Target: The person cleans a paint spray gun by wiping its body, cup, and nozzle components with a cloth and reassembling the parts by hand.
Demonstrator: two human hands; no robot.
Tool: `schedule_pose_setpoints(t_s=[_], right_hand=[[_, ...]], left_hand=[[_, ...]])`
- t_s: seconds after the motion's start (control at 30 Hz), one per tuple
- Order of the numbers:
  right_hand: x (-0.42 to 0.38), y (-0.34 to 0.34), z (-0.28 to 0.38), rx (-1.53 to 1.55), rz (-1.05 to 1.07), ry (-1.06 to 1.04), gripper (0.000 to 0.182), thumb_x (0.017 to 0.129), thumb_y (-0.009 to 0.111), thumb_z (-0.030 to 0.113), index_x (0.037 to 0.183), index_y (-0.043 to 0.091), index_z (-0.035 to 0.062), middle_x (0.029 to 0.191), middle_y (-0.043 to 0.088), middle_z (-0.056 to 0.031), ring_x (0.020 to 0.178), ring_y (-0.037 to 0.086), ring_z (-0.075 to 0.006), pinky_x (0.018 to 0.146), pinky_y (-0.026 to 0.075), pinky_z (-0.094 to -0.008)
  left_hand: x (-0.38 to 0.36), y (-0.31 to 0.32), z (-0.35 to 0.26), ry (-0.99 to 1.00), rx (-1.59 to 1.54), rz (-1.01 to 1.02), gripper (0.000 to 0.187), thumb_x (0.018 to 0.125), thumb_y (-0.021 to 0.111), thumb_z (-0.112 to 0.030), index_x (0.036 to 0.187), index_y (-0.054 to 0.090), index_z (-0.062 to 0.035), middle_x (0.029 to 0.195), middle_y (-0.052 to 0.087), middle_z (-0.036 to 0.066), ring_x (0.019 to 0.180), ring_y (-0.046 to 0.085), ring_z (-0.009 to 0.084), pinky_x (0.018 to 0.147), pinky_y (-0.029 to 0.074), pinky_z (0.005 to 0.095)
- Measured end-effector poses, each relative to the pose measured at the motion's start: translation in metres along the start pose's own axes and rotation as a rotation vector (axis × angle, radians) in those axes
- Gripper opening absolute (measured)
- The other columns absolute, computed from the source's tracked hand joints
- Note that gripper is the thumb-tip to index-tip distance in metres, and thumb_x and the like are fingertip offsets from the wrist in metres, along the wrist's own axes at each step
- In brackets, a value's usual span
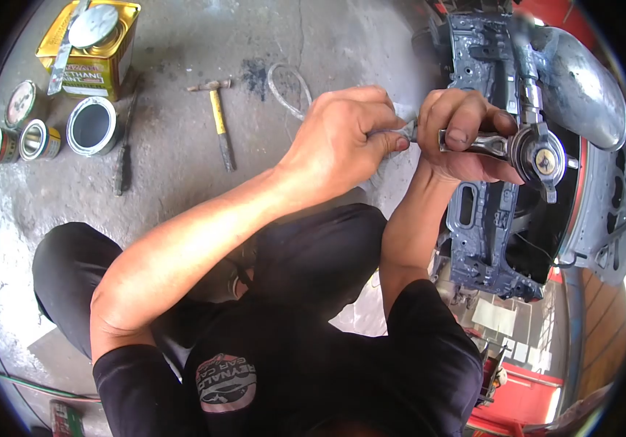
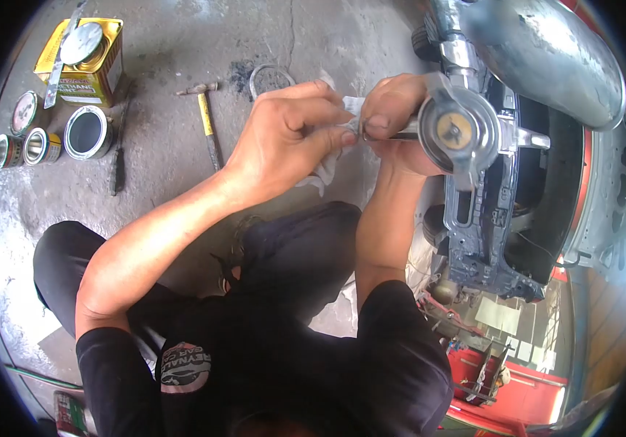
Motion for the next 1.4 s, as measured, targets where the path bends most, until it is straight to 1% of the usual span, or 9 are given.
schedule_pose_setpoints(t_s=[0.1, 0.3, 0.4, 0.53, 0.73, 0.9, 1.07, 1.33, 1.4], right_hand=[[-0.002, 0.0, -0.001, -0.031, -0.038, -0.022, 0.072, 0.091, 0.068, 0.07, 0.145, 0.065, 0.0232, 0.104, 0.075, -0.0123, 0.042, 0.051, -0.0142, 0.036, 0.042, -0.0252], [-0.01, -0.012, -0.003, 0.085, -0.11, -0.014, 0.077, 0.092, 0.064, 0.072, 0.148, 0.061, 0.0191, 0.111, 0.075, -0.0149, 0.051, 0.053, -0.0147, 0.042, 0.045, -0.027], [-0.015, -0.009, -0.01, 0.111, -0.23, 0.068, 0.084, 0.094, 0.064, 0.07, 0.151, 0.055, 0.0092, 0.112, 0.072, -0.0218, 0.055, 0.056, -0.0171, 0.045, 0.045, -0.0279], [-0.009, -0.001, -0.024, -0.028, -0.36, 0.169, 0.088, 0.097, 0.06, 0.07, 0.144, 0.052, -0.004, 0.115, 0.068, -0.0297, 0.061, 0.059, -0.0206, 0.052, 0.047, -0.0292], [-0.012, -0.022, -0.051, -0.23, -0.558, 0.303, 0.082, 0.102, 0.05, 0.068, 0.134, 0.056, -0.0077, 0.124, 0.066, -0.0263, 0.068, 0.061, -0.0196, 0.059, 0.049, -0.031], [-0.009, -0.008, -0.075, -0.264, -0.8, 0.347, 0.051, 0.109, 0.056, 0.046, 0.126, 0.067, -0.001, 0.114, 0.073, -0.0123, 0.087, 0.068, -0.0157, 0.073, 0.054, -0.0306], [-0.015, 0.009, -0.103, -0.6, -0.519, 0.261, 0.025, 0.097, 0.068, 0.013, 0.118, 0.07, -0.0002, 0.103, 0.075, -0.0091, 0.093, 0.07, -0.0151, 0.079, 0.056, -0.0345], [-0.02, 0.029, -0.137, -0.413, -0.575, 0.78, 0.025, 0.096, 0.07, 0.026, 0.091, 0.072, 0.0023, 0.067, 0.067, -0.0054, 0.06, 0.063, -0.0128, 0.056, 0.048, -0.0295], [-0.021, 0.028, -0.138, -0.405, -0.582, 0.87, 0.022, 0.096, 0.07, 0.024, 0.089, 0.071, 0.0026, 0.067, 0.067, -0.0055, 0.06, 0.062, -0.0124, 0.056, 0.047, -0.0297]], left_hand=[[-0.004, -0.004, -0.015, 0.286, 0.283, -0.11, 0.015, 0.086, 0.081, -0.007, 0.096, 0.075, 0.0024, 0.089, 0.064, 0.008, 0.087, 0.066, 0.0184, 0.072, 0.051, 0.0342], [0.015, -0.019, 0.015, 0.078, -0.244, -0.207, 0.016, 0.09, 0.078, -0.009, 0.1, 0.075, 0.0025, 0.095, 0.068, 0.009, 0.085, 0.066, 0.0205, 0.072, 0.052, 0.0362], [0.003, -0.003, 0.001, 0.083, -0.094, -0.068, 0.015, 0.091, 0.076, -0.01, 0.1, 0.075, 0.0026, 0.092, 0.068, 0.017, 0.085, 0.068, 0.0369, 0.075, 0.053, 0.0411], [0.006, -0.017, 0.001, 0.081, 0.235, -0.03, 0.016, 0.093, 0.075, -0.011, 0.098, 0.076, 0.0037, 0.094, 0.07, 0.017, 0.085, 0.069, 0.033, 0.078, 0.053, 0.0387], [0.01, -0.053, 0.034, -0.193, -0.326, -0.508, 0.024, 0.101, 0.068, -0.015, 0.111, 0.072, 0.0061, 0.095, 0.069, 0.011, 0.09, 0.067, 0.0203, 0.084, 0.053, 0.0322], [0.023, -0.081, -0.024, 0.294, 0.178, -0.599, 0.04, 0.1, 0.067, -0.015, 0.134, 0.063, 0.0053, 0.134, 0.058, 0.025, 0.125, 0.058, 0.0355, 0.107, 0.046, 0.0421], [0.012, -0.053, 0.003, 0.444, 0.677, -0.423, 0.05, 0.1, 0.065, -0.014, 0.147, 0.056, -0.0012, 0.148, 0.046, 0.033, 0.137, 0.046, 0.0524, 0.118, 0.037, 0.0572], [0.034, -0.102, 0.008, 0.159, 0.728, -0.471, 0.025, 0.103, 0.056, -0.01, 0.125, 0.061, -0.0002, 0.115, 0.063, 0.022, 0.106, 0.06, 0.0378, 0.096, 0.044, 0.0472], [0.035, -0.117, 0.011, 0.041, 0.415, -0.588, 0.023, 0.106, 0.055, -0.013, 0.124, 0.058, 0.0008, 0.11, 0.064, 0.022, 0.1, 0.063, 0.0359, 0.093, 0.048, 0.0443]])
Point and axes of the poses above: each hand's wrist, its own x-axis towards the middle knuckle, its own y-axis out of the palm, z = x × y, the point moved 6 cm from there along x, towards the middle knuckle
